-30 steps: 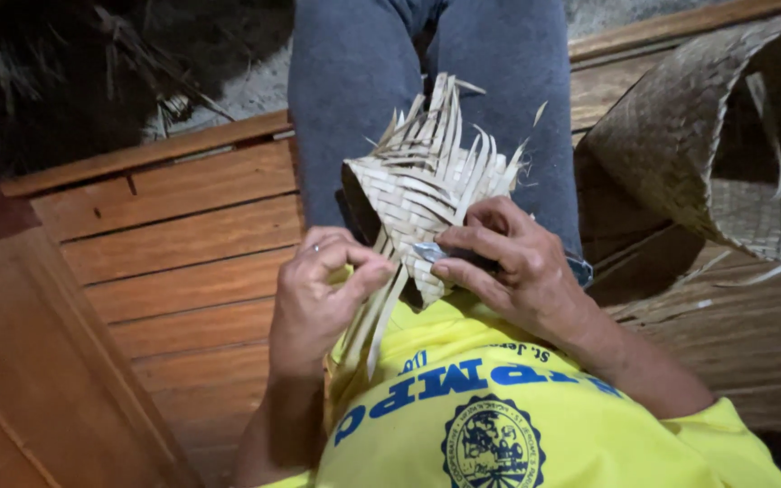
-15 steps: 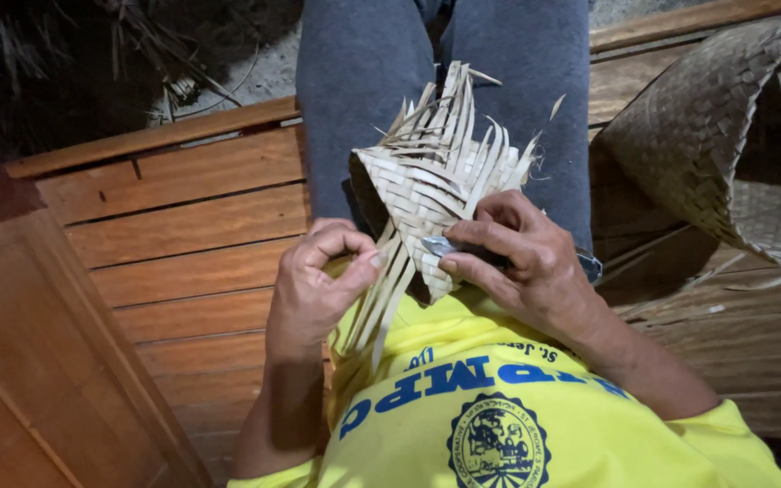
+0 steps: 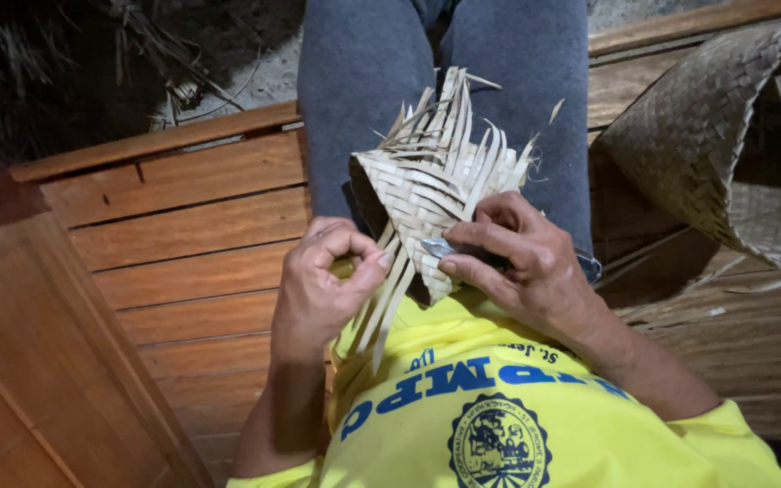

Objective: Weaving dried plant leaves into a decorative or functional structure using hands and a small tool

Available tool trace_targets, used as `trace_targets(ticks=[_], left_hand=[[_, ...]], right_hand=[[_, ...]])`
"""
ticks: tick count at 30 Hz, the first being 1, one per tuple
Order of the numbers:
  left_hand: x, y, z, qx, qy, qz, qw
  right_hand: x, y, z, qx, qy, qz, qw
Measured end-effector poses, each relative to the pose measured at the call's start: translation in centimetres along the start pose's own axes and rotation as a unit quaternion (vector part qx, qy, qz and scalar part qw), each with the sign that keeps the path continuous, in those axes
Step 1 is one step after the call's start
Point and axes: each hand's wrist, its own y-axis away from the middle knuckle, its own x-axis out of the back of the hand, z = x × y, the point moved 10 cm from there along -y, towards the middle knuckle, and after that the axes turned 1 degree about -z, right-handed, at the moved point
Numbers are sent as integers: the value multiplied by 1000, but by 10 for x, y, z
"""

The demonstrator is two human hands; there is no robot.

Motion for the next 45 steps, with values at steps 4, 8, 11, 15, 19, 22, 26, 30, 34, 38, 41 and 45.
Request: trace_targets(ticks=[4,8,11,15,19,22,26,30,34,38,41,45], left_hand=[[-1,-5,-5,15,17,-8,1000],[-5,-11,0,11,20,-43,999],[-9,-16,-3,6,29,-60,998],[-10,-21,-8,1,47,-83,995],[-8,-29,-8,-9,49,-92,995],[-6,-35,-5,-10,43,-118,992],[-10,-43,-11,-3,32,-156,987],[-16,-47,-23,36,37,-176,983],[-16,-49,-28,59,47,-186,980],[-15,-49,-34,57,49,-204,976],[-13,-49,-36,32,43,-214,975],[-12,-51,-26,8,27,-235,972]], right_hand=[[0,0,1,-3,-2,1,1000],[1,2,0,-2,-7,4,1000],[2,2,-1,-5,-13,10,1000],[0,4,5,-2,-11,18,1000],[2,1,0,5,-13,9,1000],[-1,2,3,4,-10,3,1000],[-2,2,4,-5,-9,-3,1000],[-1,1,3,-6,1,-3,1000],[-4,2,7,-5,6,-4,1000],[-4,2,10,-11,3,-10,1000],[-6,2,11,-17,-4,-16,1000],[-8,3,14,-18,1,-21,1000]])
